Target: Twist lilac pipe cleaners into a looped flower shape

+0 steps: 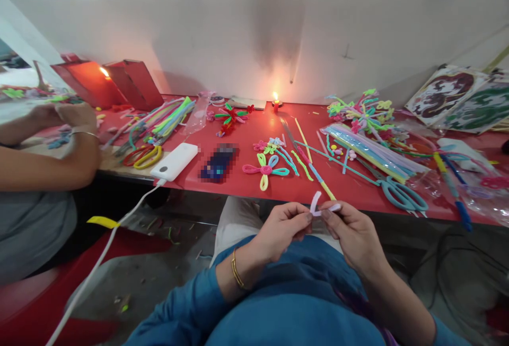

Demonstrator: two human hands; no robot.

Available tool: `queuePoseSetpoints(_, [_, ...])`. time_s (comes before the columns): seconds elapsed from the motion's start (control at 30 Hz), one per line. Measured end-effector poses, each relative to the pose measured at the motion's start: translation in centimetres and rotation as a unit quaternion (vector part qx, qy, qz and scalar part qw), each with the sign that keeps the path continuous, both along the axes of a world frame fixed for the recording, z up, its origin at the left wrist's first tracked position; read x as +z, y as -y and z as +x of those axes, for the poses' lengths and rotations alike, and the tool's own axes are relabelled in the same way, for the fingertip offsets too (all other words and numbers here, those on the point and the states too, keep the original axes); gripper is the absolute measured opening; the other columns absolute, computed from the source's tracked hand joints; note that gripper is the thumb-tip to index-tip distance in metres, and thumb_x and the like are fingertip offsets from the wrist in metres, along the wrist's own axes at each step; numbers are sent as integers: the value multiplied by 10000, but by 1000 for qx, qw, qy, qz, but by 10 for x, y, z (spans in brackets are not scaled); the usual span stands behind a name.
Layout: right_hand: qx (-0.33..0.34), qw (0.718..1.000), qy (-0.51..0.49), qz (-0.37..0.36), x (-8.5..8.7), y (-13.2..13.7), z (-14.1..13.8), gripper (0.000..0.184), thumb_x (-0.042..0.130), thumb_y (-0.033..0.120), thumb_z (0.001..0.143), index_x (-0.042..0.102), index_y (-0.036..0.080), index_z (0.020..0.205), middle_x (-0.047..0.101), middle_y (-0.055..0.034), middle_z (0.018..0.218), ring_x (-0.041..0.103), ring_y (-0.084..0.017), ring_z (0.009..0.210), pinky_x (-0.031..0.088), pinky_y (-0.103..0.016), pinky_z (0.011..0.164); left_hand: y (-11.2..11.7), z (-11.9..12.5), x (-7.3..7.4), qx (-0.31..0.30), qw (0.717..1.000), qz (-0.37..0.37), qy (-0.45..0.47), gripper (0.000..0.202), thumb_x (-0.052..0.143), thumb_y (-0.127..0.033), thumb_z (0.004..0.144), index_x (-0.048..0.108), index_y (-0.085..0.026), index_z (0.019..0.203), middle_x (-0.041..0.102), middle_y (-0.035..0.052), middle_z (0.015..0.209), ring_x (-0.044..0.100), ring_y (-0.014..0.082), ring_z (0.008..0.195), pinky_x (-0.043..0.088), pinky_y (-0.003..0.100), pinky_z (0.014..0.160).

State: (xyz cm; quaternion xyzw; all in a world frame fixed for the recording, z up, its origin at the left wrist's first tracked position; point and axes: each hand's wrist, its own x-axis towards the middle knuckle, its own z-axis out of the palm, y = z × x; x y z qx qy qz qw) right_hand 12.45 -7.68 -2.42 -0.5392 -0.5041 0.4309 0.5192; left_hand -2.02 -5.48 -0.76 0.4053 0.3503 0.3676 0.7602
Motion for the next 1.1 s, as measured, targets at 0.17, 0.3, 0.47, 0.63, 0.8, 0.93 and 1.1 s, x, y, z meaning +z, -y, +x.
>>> queuePoseSetpoints(0.17, [16, 992, 93, 81, 6, 5, 3, 59, 566, 256, 774, 599, 219, 744, 437, 57, 534, 350, -60, 445, 283, -186, 413, 1, 2, -2, 35, 998, -25, 41, 211, 613, -318, 672, 515, -135, 635, 481, -44, 495, 331, 23, 398, 199, 183, 402])
queuePoseSetpoints(0.3, [21, 994, 64, 83, 2, 5, 5, 48, 556, 239, 785, 595, 232, 759, 432, 65, 519, 364, -58, 433, 292, -181, 411, 2, 2, -3, 12, 998, -29, 48, 232, 622, -342, 671, 517, -136, 650, 491, -41, 514, 350, 23, 392, 191, 185, 393])
queuePoseSetpoints(0.47, [30, 998, 5, 47, -5, 4, 5, 58, 571, 259, 777, 606, 213, 778, 421, 66, 474, 366, -62, 408, 279, -187, 388, 3, 0, -1, -4, 1000, -4, 22, 207, 613, -325, 684, 532, -136, 663, 497, -40, 528, 399, 33, 408, 232, 188, 411])
queuePoseSetpoints(0.63, [15, 996, -82, 26, -2, 4, 1, 140, 565, 316, 776, 613, 184, 790, 453, 48, 493, 373, -67, 407, 297, -202, 392, 3, 1, 1, -7, 1000, 2, 26, 154, 569, -283, 706, 548, -132, 686, 561, -2, 604, 519, 77, 505, 305, 191, 461])
queuePoseSetpoints(0.8, [-5, 989, -144, -5, 6, 4, -4, 161, 601, 342, 741, 619, 182, 746, 475, 42, 486, 357, -63, 398, 280, -198, 379, 4, 0, 2, -30, 999, -16, 30, 193, 555, -311, 725, 571, -123, 682, 572, 8, 601, 525, 80, 512, 343, 193, 491])
queuePoseSetpoints(0.93, [-35, 977, -210, -7, 14, 3, -5, 151, 628, 334, 715, 623, 184, 721, 509, 29, 532, 369, -50, 398, 275, -189, 373, 5, -1, 2, -42, 998, -20, 32, 219, 558, -331, 722, 602, -116, 723, 597, 24, 633, 549, 99, 557, 398, 216, 559])
queuePoseSetpoints(1.1, [-70, 964, -254, 25, 17, -1, -2, 94, 607, 298, 737, 606, 205, 727, 545, 28, 629, 378, -30, 401, 292, -175, 384, 7, -3, 3, -91, 995, -39, 5, 250, 629, -356, 649, 593, -119, 719, 594, 15, 602, 544, 104, 525, 416, 234, 536])
